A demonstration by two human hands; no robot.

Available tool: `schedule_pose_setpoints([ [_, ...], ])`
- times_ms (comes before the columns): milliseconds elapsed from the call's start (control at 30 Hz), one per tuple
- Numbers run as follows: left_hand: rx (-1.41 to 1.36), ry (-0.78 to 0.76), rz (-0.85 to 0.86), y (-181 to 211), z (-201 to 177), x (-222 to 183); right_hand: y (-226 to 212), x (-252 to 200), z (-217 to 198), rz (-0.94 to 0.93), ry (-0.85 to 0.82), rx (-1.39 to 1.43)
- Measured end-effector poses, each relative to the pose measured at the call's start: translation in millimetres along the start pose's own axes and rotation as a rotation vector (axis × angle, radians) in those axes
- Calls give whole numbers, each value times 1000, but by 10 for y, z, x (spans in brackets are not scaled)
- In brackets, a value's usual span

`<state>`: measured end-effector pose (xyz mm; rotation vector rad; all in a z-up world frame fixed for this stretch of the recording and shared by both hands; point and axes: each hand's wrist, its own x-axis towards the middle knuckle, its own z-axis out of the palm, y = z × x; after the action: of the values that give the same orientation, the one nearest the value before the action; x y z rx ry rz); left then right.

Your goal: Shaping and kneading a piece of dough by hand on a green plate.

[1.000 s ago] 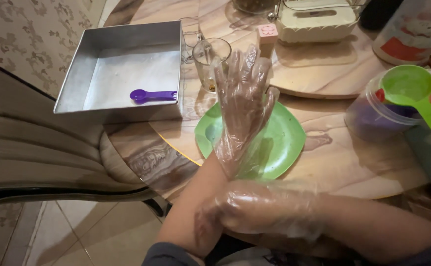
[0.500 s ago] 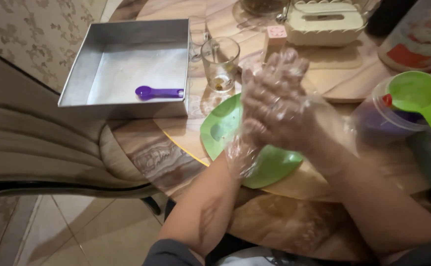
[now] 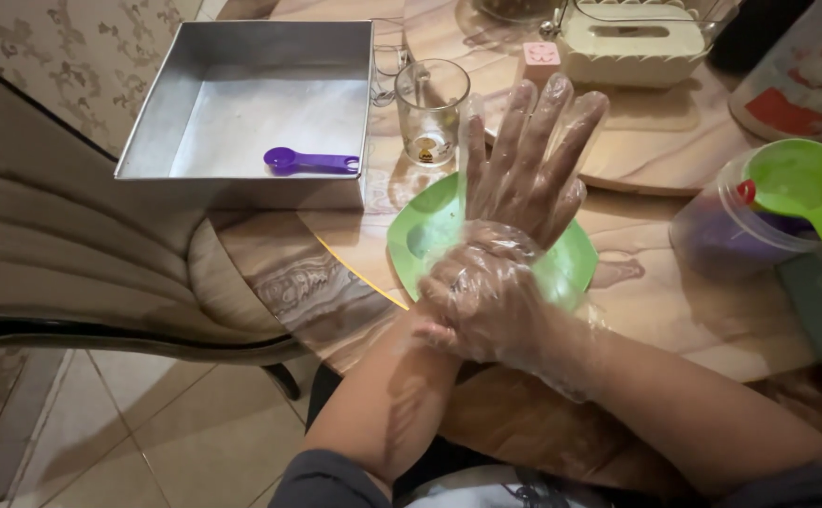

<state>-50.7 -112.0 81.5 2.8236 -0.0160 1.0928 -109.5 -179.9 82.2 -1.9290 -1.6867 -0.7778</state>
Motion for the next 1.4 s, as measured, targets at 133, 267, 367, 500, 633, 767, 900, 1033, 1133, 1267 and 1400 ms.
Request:
schedule_pose_setpoints([
  [133,55,-107,31,-57,122,19,-45,51,6,-12,-38,-3],
  [267,64,-103,19,-112,188,17,-37,-7,31,50,-158,255],
  [367,-19,-17,-72,-183,407,-10,109,-30,-105,378,-255,1019],
  [500,-638,221,44,-258,377,58,680,42,-604,315,100,1781],
  [633,-1312,159,-75,29,131,-32,1169,-79,-860,376,582,1948],
  [767,-814,445,259,291,-83,-128,1395,-125,-918,533,834,1785],
  [900,-307,-4,523,530,71,-211,1452,-8,-928,868,970,1249],
  [1033,-482,238,419,534,341,-252,1761,-259,-741,697,937,1105],
  [1133,-508,325,343,481,230,-256,1674,-216,-661,690,1039,1124],
  [1267,-692,348,251,471,-212,-211,1534,-207,-534,524,940,990],
  [1400,-904,341,277,548,-172,-187,1466,-192,-534,454,888,930],
])
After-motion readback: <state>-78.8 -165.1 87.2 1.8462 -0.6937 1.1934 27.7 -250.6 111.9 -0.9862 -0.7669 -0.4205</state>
